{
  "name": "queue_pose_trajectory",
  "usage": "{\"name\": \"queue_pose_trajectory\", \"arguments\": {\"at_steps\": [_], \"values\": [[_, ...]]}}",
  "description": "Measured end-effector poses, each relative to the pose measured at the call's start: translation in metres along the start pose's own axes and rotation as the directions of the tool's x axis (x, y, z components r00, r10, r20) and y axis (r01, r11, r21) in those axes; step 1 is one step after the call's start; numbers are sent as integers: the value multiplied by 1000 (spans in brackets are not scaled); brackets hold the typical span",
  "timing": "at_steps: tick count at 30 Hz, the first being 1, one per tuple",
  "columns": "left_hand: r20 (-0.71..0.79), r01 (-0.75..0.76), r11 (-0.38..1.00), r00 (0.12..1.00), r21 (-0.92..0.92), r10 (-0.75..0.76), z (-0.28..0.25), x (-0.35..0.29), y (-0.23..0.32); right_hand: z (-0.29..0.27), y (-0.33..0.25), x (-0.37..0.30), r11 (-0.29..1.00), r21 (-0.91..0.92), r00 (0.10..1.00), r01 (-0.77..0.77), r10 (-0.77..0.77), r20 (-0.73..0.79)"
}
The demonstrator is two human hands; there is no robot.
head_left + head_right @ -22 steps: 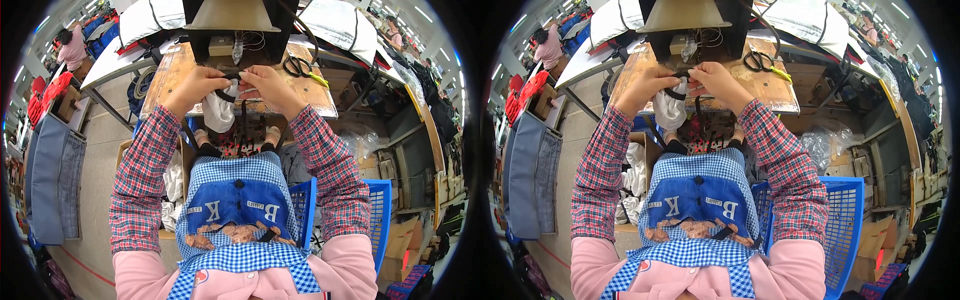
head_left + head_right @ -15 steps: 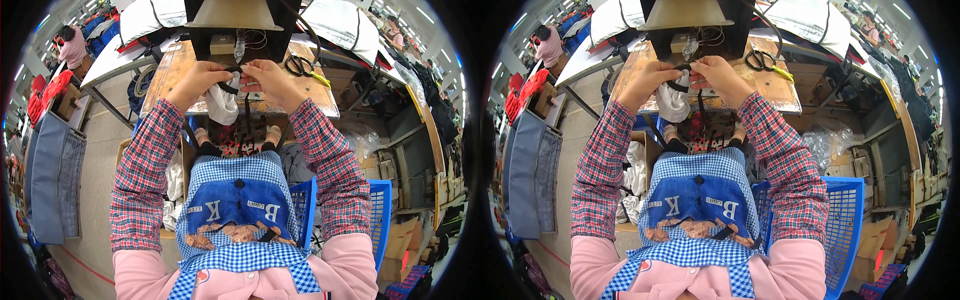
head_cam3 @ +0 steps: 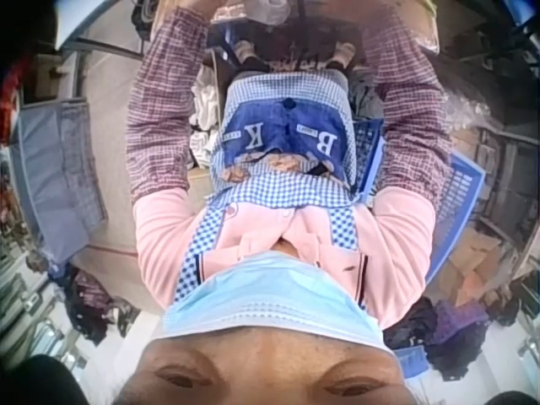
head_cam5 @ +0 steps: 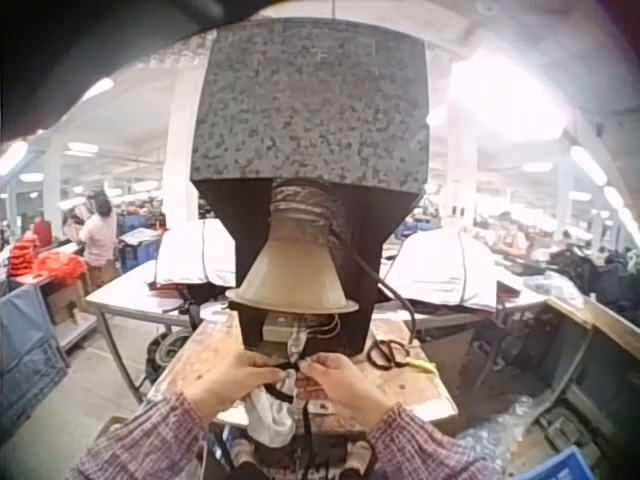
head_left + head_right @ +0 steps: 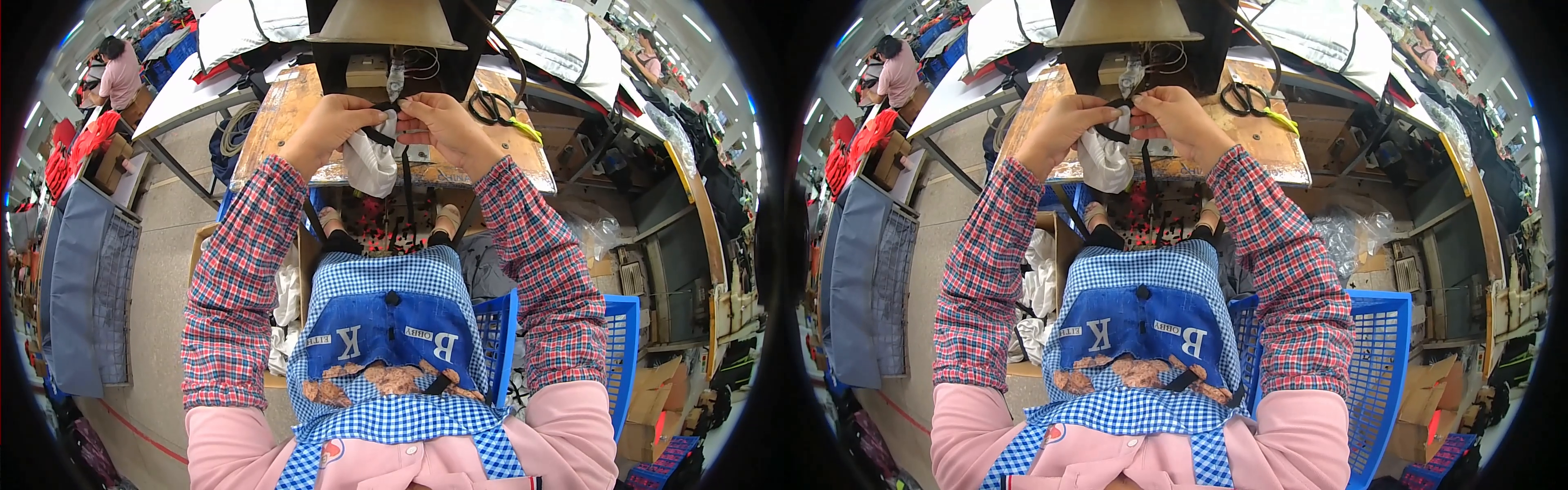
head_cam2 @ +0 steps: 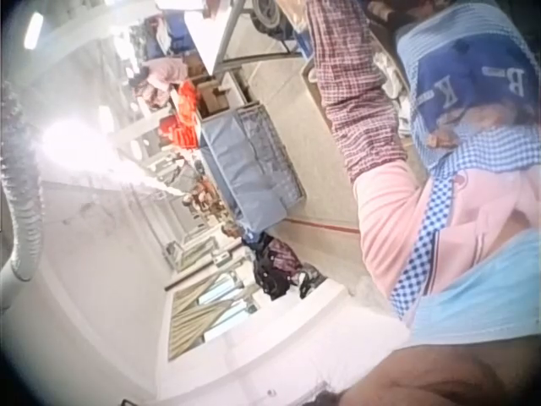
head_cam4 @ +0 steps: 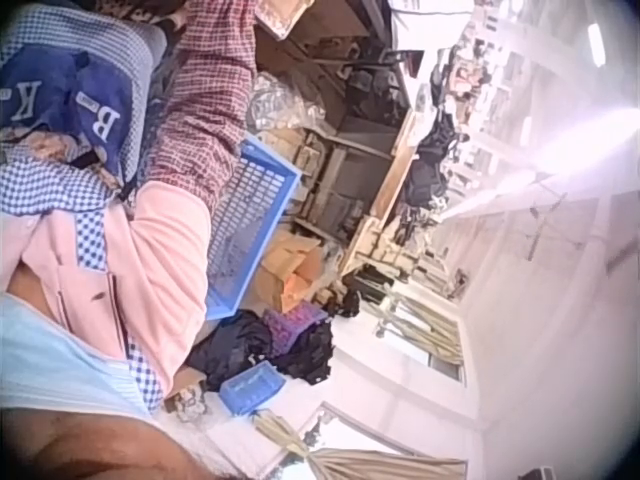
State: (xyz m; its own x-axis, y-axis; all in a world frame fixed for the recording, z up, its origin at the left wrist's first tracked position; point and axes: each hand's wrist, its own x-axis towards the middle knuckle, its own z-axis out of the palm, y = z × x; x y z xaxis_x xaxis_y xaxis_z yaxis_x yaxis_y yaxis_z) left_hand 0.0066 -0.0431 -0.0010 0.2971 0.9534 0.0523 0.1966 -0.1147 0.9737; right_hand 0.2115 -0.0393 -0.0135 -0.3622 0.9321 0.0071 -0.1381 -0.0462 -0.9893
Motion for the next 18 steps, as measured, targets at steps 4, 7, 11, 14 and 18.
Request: {"name": "queue_pose_trajectory", "arguments": {"at_steps": [4,7,11,14,18], "values": [[-3,1,1000,1000,-16,-1,0,2,-2,-1,0,1,1000,9,1000,1,-1,2],[-3,3,1000,1000,-26,-3,0,3,-4,-2,0,1,1000,3,1000,5,-5,5],[-17,18,1000,1000,-23,-19,-1,4,-7,0,0,2,1000,12,1000,4,-4,0],[-13,17,999,1000,-42,-18,-1,3,-6,2,-2,-1,1000,5,1000,3,-3,-10],[-9,27,998,1000,-56,-28,0,3,-5,2,-2,-1,1000,11,1000,9,-9,-10]]}}
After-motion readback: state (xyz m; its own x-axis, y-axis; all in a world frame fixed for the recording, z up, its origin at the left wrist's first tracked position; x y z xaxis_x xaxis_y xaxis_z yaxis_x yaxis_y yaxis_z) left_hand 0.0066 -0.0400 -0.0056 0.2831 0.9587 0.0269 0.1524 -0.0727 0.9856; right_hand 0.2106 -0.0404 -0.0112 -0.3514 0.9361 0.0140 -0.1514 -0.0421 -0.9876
